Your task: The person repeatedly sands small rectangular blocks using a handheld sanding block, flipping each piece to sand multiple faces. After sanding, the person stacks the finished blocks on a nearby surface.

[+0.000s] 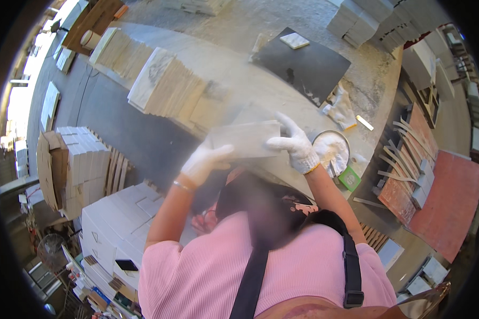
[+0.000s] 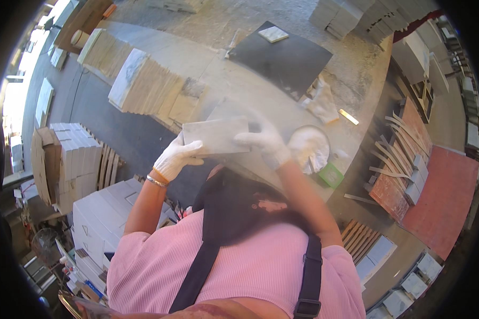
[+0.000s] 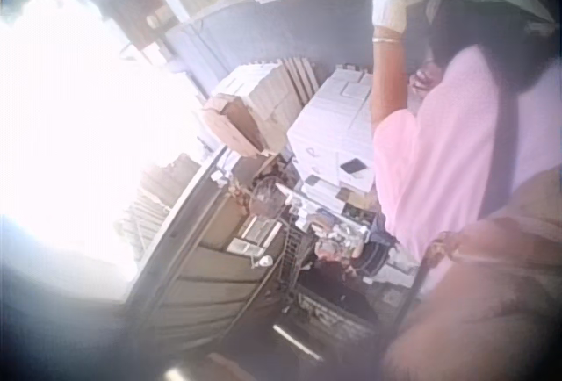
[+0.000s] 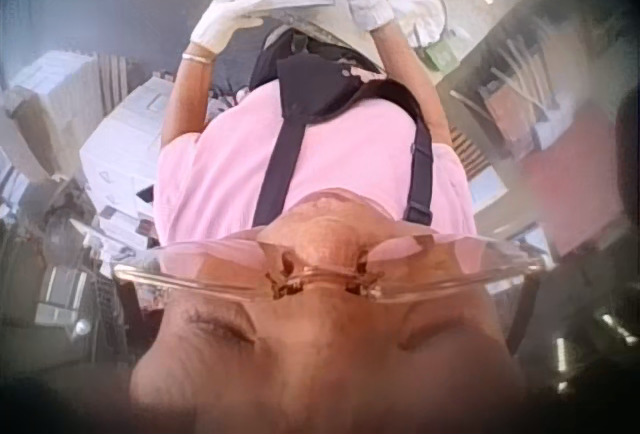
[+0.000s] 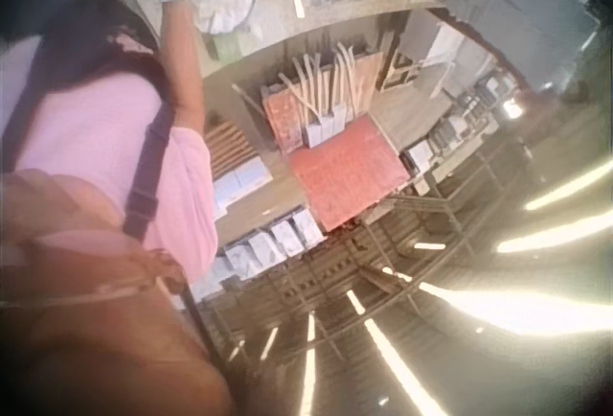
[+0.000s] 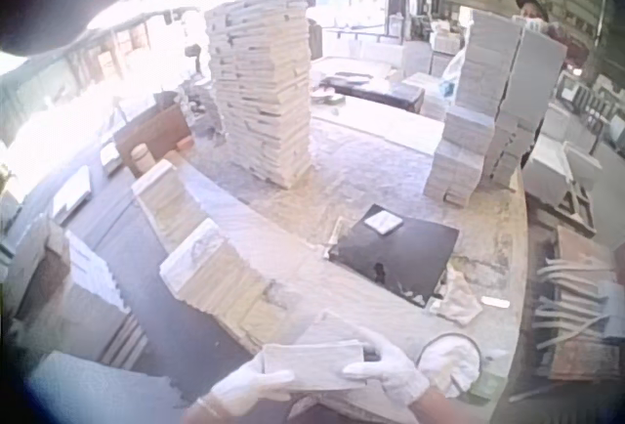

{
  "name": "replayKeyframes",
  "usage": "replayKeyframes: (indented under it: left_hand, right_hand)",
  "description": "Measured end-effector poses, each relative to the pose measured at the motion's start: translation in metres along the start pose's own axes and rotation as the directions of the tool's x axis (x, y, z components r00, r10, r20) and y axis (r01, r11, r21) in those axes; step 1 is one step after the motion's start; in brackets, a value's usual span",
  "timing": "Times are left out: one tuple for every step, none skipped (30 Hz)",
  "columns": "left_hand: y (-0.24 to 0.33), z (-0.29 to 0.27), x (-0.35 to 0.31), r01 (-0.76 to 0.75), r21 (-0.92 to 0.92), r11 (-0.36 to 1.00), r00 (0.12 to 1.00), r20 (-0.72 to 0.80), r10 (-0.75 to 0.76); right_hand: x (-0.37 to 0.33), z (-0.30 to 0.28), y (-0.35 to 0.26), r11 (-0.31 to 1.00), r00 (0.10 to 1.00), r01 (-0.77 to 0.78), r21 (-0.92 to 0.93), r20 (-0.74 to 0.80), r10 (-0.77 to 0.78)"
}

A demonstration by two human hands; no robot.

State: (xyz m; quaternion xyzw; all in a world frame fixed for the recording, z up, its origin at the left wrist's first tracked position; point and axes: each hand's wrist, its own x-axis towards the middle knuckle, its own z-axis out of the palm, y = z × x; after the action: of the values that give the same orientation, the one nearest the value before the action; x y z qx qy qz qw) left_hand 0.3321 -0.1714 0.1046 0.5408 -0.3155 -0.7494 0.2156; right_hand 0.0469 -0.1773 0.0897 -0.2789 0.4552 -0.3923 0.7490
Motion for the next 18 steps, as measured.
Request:
replayKeyframes:
  left_hand:
    - [0.002, 0.001, 0.001, -0.016, 0.030, 0.999, 1.000, -0.026, 0.017]
    - [0.004, 0.001, 0.002, -0.008, 0.032, 0.999, 1.000, -0.020, 0.009]
    - [0.005, 0.001, 0.003, -0.026, 0.037, 0.999, 1.000, -0.009, 0.027]
    - [0.007, 0.002, 0.003, -0.008, 0.045, 0.999, 1.000, -0.007, 0.008]
    - [0.008, 0.003, 0.003, 0.000, 0.053, 0.999, 1.000, -0.002, 0.000]
    - [0.010, 0.003, 0.002, 0.008, 0.062, 0.998, 1.000, 0.004, -0.008]
    - [0.011, 0.004, 0.001, 0.011, 0.070, 0.997, 1.000, 0.015, -0.012]
    - [0.013, 0.004, 0.000, 0.014, 0.078, 0.997, 1.000, 0.027, -0.016]
    - [0.016, 0.004, -0.001, 0.015, 0.086, 0.996, 0.999, 0.039, -0.018]
    - [0.018, 0.004, -0.003, 0.013, 0.101, 0.995, 1.000, 0.018, -0.015]
    - [0.022, 0.004, -0.004, 0.013, 0.118, 0.993, 1.000, -0.003, -0.013]
    - [0.024, 0.004, -0.005, 0.011, 0.138, 0.990, 1.000, -0.025, -0.008]
    - [0.028, 0.002, -0.003, -0.079, 0.180, 0.980, 0.997, -0.009, 0.082]
    - [0.034, -0.001, 0.002, -0.171, 0.224, 0.959, 0.985, 0.011, 0.173]
    - [0.039, -0.004, 0.008, -0.261, 0.267, 0.928, 0.965, 0.035, 0.261]
    - [0.046, -0.009, 0.017, -0.275, 0.394, 0.877, 0.956, 0.017, 0.293]
    - [0.052, -0.014, 0.028, -0.281, 0.515, 0.810, 0.945, 0.003, 0.326]
    - [0.056, -0.018, 0.038, -0.311, 0.517, 0.798, 0.936, 0.022, 0.350]
  right_hand:
    - [0.000, 0.001, -0.001, 1.000, 1.000, 0.015, 0.002, 0.006, -0.015]
    - [0.000, 0.002, -0.001, 1.000, 1.000, -0.005, -0.001, -0.002, 0.005]
    - [0.001, 0.002, -0.002, 1.000, 1.000, -0.001, 0.002, -0.002, 0.001]
    - [0.002, 0.003, -0.002, 1.000, 1.000, 0.008, 0.002, -0.008, -0.008]
    - [0.002, 0.003, -0.002, 1.000, 1.000, 0.010, 0.002, -0.020, -0.010]
    - [0.002, 0.004, -0.001, 1.000, 0.999, 0.014, 0.003, -0.034, -0.014]
    - [0.002, 0.004, -0.001, 1.000, 0.997, 0.000, -0.002, -0.073, 0.000]
    - [0.001, 0.004, -0.001, 1.000, 0.999, 0.014, 0.017, -0.048, -0.013]
    - [0.000, 0.005, -0.001, 0.999, 0.999, 0.010, 0.031, -0.047, -0.008]
    - [-0.002, 0.005, -0.003, 0.999, 0.998, -0.006, 0.045, -0.064, 0.009]
    - [-0.005, 0.004, -0.005, 0.999, 0.999, -0.009, 0.049, -0.053, 0.011]
    - [-0.008, 0.003, -0.007, 0.998, 0.998, -0.025, 0.055, -0.059, 0.028]
    - [-0.010, 0.002, -0.009, 0.997, 0.997, -0.042, 0.063, -0.065, 0.046]
    - [-0.010, 0.001, -0.010, 0.999, 0.998, 0.012, 0.030, -0.054, -0.010]
    - [-0.008, -0.001, -0.010, 0.998, 0.997, 0.066, -0.001, -0.040, -0.066]
    - [-0.004, -0.003, -0.011, 0.989, 0.989, 0.148, -0.019, 0.007, -0.148]
    - [0.001, -0.006, -0.009, 0.972, 0.978, 0.196, -0.132, -0.044, -0.203]
    - [0.009, -0.008, -0.007, 0.936, 0.956, 0.267, -0.232, -0.056, -0.286]
